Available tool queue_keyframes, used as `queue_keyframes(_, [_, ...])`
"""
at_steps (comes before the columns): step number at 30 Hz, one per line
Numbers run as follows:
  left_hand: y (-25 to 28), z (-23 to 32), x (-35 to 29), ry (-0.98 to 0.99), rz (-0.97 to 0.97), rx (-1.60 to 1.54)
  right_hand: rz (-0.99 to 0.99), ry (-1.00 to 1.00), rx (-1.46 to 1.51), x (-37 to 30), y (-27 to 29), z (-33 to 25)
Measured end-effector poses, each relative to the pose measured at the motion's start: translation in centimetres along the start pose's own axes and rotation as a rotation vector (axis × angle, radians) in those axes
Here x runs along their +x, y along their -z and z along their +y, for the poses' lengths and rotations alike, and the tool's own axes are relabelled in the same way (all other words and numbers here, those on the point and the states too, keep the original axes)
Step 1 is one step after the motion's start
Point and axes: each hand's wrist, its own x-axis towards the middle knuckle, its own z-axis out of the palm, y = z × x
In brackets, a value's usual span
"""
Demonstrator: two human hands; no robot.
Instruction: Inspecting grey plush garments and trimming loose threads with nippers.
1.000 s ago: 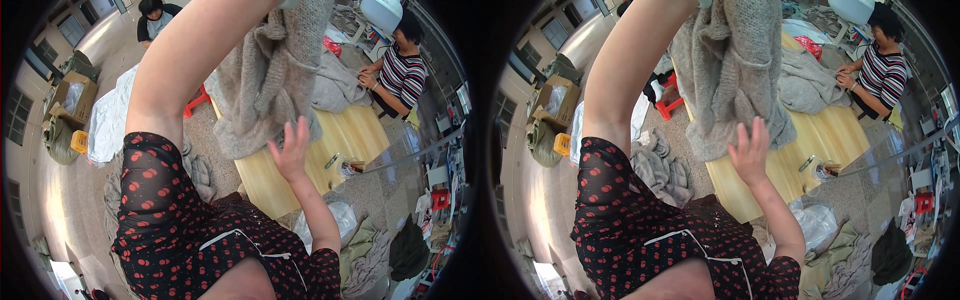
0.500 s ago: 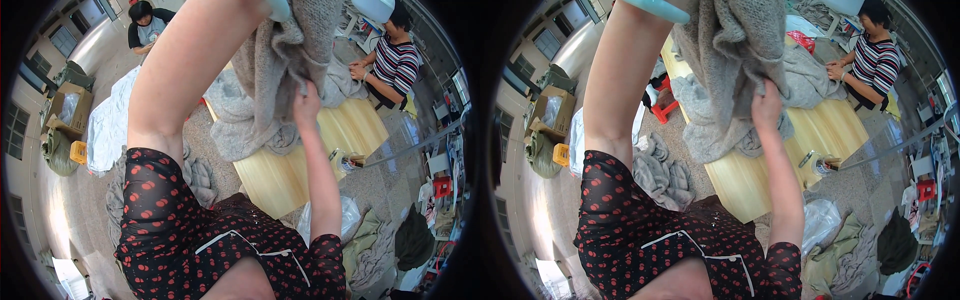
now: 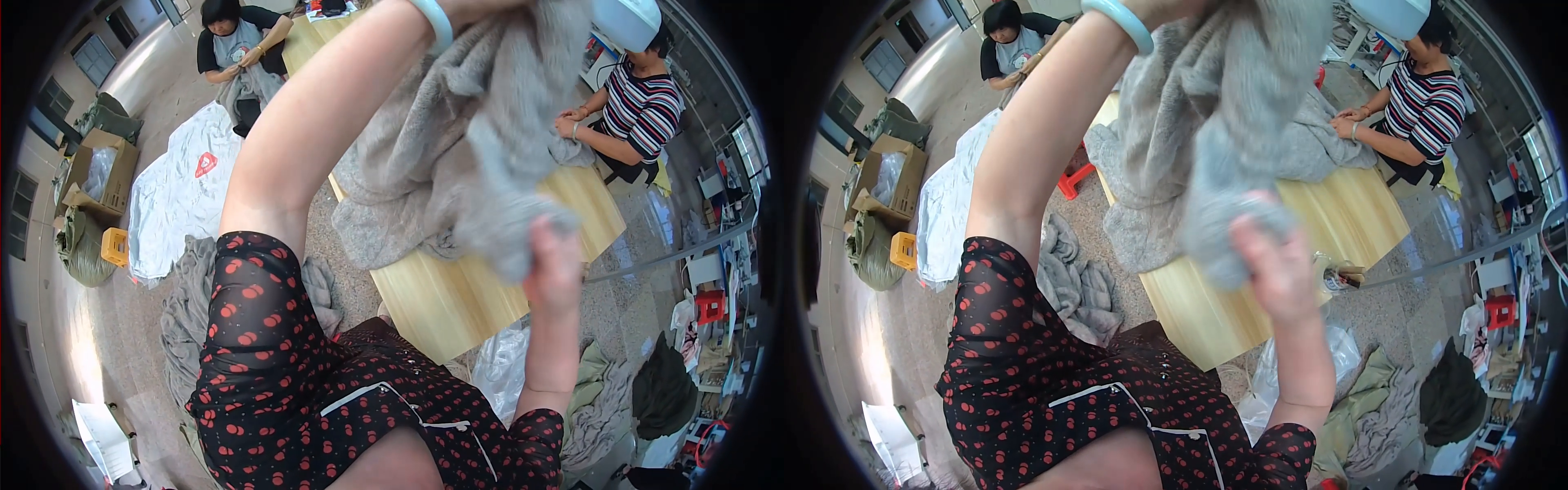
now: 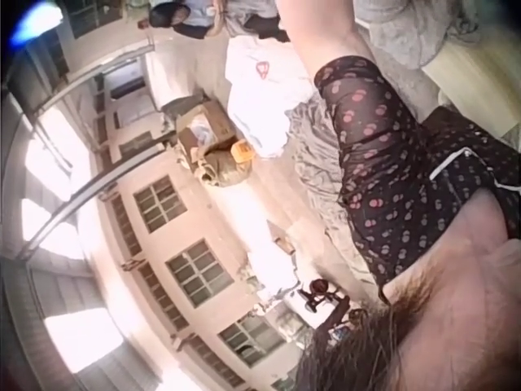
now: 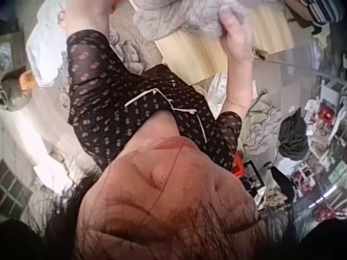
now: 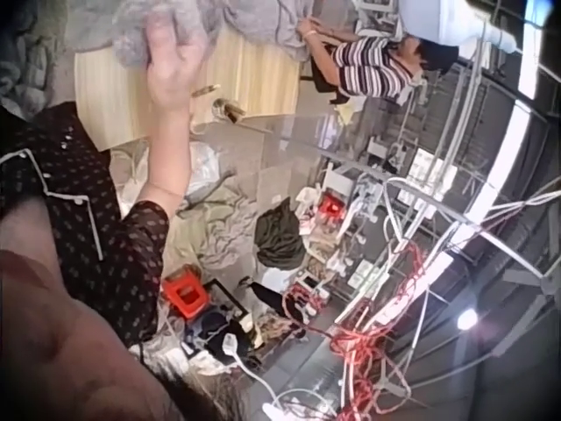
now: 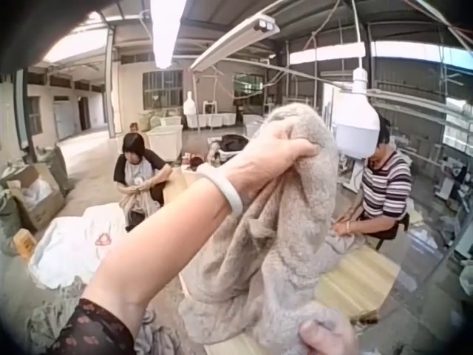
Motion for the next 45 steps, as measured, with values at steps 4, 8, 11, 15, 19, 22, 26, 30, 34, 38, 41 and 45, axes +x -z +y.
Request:
queue_keyframes(4, [-4.3,-7.0,-2.6,-0.406,-0.417,0.719,-0.331,-0.382,-0.054,0.2,-4.8,6.3])
queue_keyframes(8, [-9.5,-14.9,-16.9,-0.345,-0.600,1.032,-0.416,-0.487,-0.283,-2.2,-7.2,15.8])
queue_keyframes(11, [-9.3,-19.8,-28.3,0.194,-0.824,0.397,-0.627,-0.504,-0.426,-5.5,-5.5,19.7])
queue_keyframes(15, [-5.6,-20.5,-37.1,0.606,-0.182,0.367,-0.714,-0.595,-0.629,-4.3,0.0,19.0])
queue_keyframes(19, [-4.6,-21.9,-42.7,0.985,0.062,0.416,-0.344,-0.260,-0.936,0.5,3.5,18.7])
queue_keyframes(22, [-7.0,-21.4,-43.4,1.028,0.094,0.374,-0.431,-0.079,-1.046,3.5,4.8,20.1])
queue_keyframes(26, [-12.6,-20.4,-44.0,1.237,-0.151,0.337,-0.831,-0.146,-1.105,0.9,3.8,22.8])
queue_keyframes(30, [-16.4,-19.2,-44.5,1.400,-0.361,0.204,-1.013,-0.249,-1.112,-2.7,2.8,26.3])
queue_keyframes(34, [-19.1,-19.5,-47.7,1.017,-0.234,0.345,-0.966,-0.239,-1.147,-6.1,2.7,29.6])
queue_keyframes(38, [-17.4,-17.7,-47.1,0.569,-0.193,0.396,-1.013,-0.332,-1.165,-6.4,3.3,28.7])
queue_keyframes(41, [-16.5,-16.6,-48.0,0.484,-0.238,0.374,-0.992,-0.319,-1.131,-6.5,2.2,25.4])
queue_keyframes(45, [-15.8,-12.9,-43.7,0.674,0.139,0.190,-0.729,-0.224,-1.163,-7.3,-0.9,19.9])
